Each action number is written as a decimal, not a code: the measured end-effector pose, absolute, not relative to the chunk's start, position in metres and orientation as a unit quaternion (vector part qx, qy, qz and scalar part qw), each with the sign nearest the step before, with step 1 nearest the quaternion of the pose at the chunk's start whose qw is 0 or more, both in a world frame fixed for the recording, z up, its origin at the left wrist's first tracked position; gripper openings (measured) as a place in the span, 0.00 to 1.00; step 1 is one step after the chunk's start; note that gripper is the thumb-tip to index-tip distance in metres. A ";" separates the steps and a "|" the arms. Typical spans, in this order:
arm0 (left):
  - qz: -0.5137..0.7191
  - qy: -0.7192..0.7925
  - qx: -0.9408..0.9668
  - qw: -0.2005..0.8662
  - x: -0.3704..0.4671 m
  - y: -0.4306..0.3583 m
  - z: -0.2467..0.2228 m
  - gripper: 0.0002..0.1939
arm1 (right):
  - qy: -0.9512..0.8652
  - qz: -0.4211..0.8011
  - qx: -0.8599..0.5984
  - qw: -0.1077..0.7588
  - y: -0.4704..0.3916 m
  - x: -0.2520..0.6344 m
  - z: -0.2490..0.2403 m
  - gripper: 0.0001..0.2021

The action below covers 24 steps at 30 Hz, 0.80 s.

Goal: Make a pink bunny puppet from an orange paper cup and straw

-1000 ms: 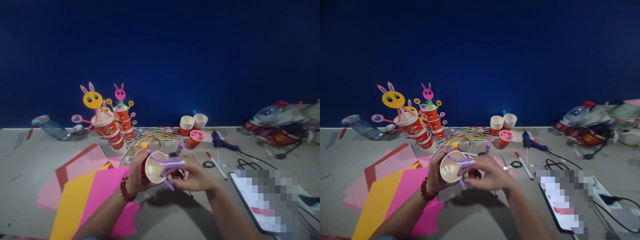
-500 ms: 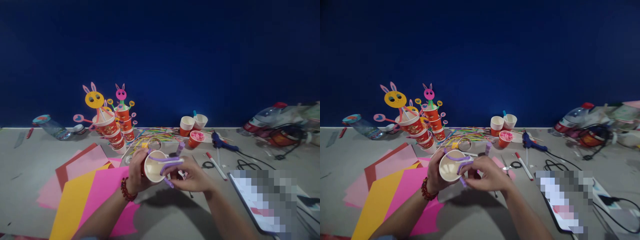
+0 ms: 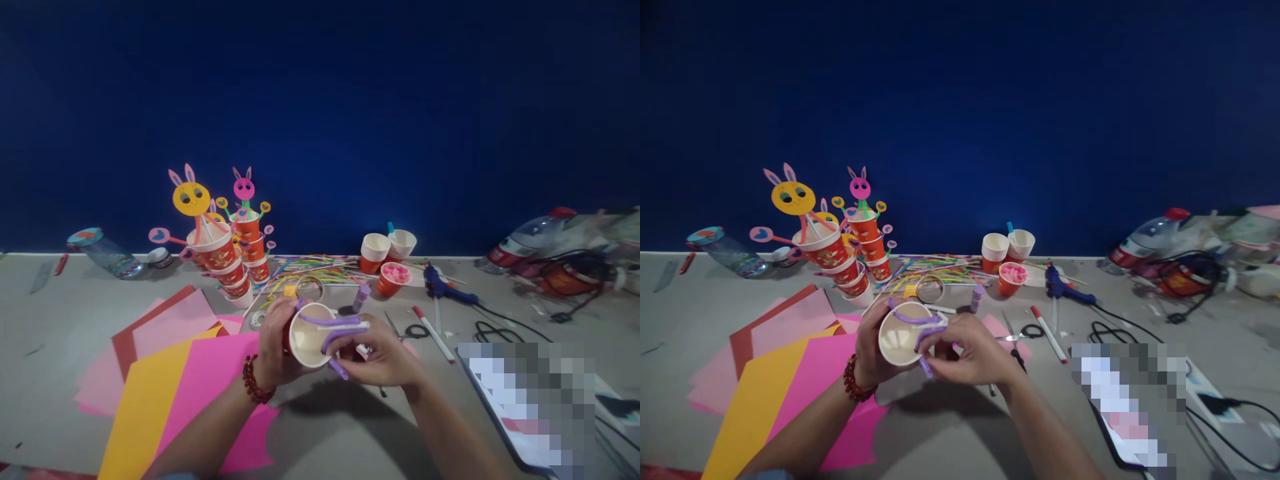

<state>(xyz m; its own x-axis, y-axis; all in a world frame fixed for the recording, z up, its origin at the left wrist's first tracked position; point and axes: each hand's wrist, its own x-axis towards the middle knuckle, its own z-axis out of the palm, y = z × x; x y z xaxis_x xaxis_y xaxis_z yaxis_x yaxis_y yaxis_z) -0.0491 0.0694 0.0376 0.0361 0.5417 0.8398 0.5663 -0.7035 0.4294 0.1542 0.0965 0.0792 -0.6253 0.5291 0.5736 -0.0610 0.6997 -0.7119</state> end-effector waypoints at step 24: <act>-0.582 -0.375 -0.720 0.050 -0.045 0.068 0.036 0.39 | -0.827 0.358 -0.138 0.411 0.100 0.154 0.075 0.02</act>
